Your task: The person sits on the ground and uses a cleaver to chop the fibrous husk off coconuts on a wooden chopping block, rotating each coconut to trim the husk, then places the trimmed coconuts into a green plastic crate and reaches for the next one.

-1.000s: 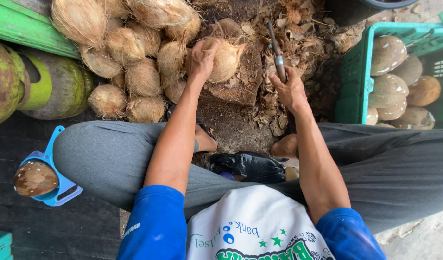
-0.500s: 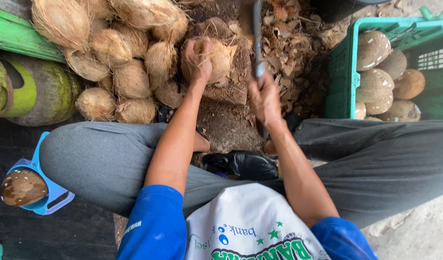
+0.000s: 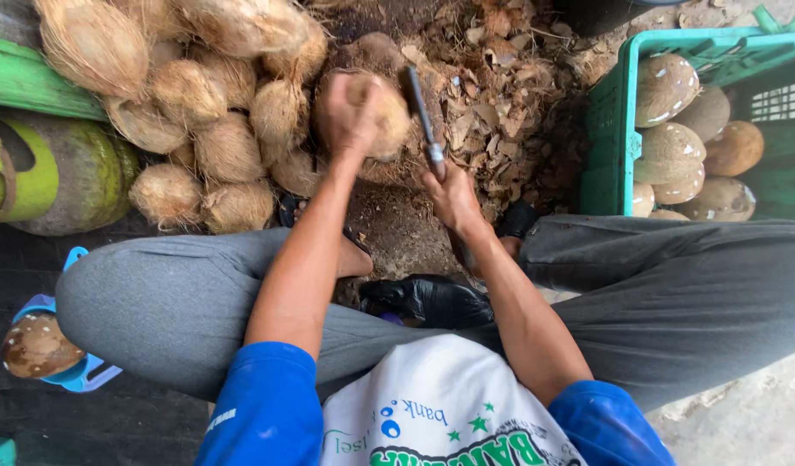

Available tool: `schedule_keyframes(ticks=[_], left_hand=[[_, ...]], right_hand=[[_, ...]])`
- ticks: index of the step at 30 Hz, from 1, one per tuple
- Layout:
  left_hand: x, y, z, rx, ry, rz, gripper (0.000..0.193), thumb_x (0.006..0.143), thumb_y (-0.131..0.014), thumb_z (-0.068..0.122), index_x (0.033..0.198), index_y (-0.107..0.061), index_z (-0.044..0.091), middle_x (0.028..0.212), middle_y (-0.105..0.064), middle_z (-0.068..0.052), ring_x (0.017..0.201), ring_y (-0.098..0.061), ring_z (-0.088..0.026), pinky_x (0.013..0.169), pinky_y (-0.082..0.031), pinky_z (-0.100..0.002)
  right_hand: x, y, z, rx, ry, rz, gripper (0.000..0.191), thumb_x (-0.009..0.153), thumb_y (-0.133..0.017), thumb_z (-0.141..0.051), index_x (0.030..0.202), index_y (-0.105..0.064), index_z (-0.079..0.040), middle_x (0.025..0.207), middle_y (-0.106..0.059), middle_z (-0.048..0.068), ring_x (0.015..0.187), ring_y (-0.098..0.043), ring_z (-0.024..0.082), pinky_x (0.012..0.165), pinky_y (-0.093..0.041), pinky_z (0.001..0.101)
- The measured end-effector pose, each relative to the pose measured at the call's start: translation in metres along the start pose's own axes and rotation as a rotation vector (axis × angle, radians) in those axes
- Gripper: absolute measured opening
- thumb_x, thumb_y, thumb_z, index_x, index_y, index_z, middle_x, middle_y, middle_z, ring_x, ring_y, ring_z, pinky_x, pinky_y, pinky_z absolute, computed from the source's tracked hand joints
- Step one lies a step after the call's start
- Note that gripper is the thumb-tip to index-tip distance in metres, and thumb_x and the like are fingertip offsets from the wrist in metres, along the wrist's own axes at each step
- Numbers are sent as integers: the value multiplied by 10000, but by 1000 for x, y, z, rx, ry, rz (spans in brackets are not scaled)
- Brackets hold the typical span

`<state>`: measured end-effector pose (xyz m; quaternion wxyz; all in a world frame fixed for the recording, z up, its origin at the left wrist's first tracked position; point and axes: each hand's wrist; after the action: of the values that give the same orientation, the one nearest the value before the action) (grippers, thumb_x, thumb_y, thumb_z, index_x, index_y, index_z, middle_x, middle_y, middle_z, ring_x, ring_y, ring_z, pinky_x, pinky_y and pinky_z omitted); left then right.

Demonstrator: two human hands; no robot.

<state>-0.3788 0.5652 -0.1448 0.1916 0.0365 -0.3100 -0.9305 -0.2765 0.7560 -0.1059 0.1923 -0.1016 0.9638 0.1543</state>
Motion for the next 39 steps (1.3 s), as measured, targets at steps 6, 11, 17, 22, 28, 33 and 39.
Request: schedule_keyframes(ticks=[6,11,17,22,28,33,39], left_hand=[[-3,-4,-2,91,-120,26,639,880,-519,772,1063,-608,167,1084,-668,-64,995,-645,-230,815,-527,-436],[-2,5,-5,36,-59,31,628,880,-564,749,1129,-627,176,1095,-670,-64,1018,-639,-253,809,-528,-466],[-6,20,-3,-115,18,-59,607,841,-622,697,1103,-661,151,1017,-680,-88,952,-665,-258,786,-535,-453],[-4,27,-17,-269,15,-65,506,881,-612,606,1102,-680,156,1044,-695,-58,983,-664,-223,824,-544,-431],[9,41,-36,-455,62,-78,464,881,-673,522,1113,-750,128,1063,-747,-64,1029,-683,-217,912,-544,-443],[15,48,-42,-519,283,-5,473,883,-523,484,1094,-754,130,1020,-717,-40,968,-673,-193,842,-560,-432],[11,40,-39,-305,137,40,511,891,-591,560,1065,-765,112,1000,-760,-82,942,-669,-228,858,-524,-455]], right_hand=[[-2,23,-4,389,115,144,246,1021,-599,-302,902,-494,-114,630,-513,5,450,-481,105,370,-424,303],[1,8,-9,392,228,143,287,1041,-611,-349,929,-583,-87,682,-578,5,484,-513,105,410,-458,304],[1,-5,0,195,-53,-11,410,994,-654,-443,837,-532,-85,647,-567,-8,504,-508,90,435,-434,296],[14,21,-17,148,35,107,399,1056,-605,-438,849,-485,-118,664,-503,1,502,-441,137,456,-412,341],[30,31,-20,-462,91,286,326,1037,-615,-370,1156,-534,-78,745,-613,85,575,-563,223,544,-505,420],[35,4,-15,-778,52,203,585,1091,-573,-291,1595,-340,-106,1046,-656,221,761,-679,312,585,-545,460],[39,-16,-37,-838,180,187,744,1014,-666,-296,1612,-244,-162,1496,-496,201,1351,-472,322,1131,-382,528]])
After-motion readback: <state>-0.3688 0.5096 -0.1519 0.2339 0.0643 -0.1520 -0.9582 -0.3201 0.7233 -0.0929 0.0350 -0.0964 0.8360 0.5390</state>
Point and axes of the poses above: each hand's wrist, its own x-axis towards the middle knuckle, its own y-axis out of the back of the hand, z = x × y
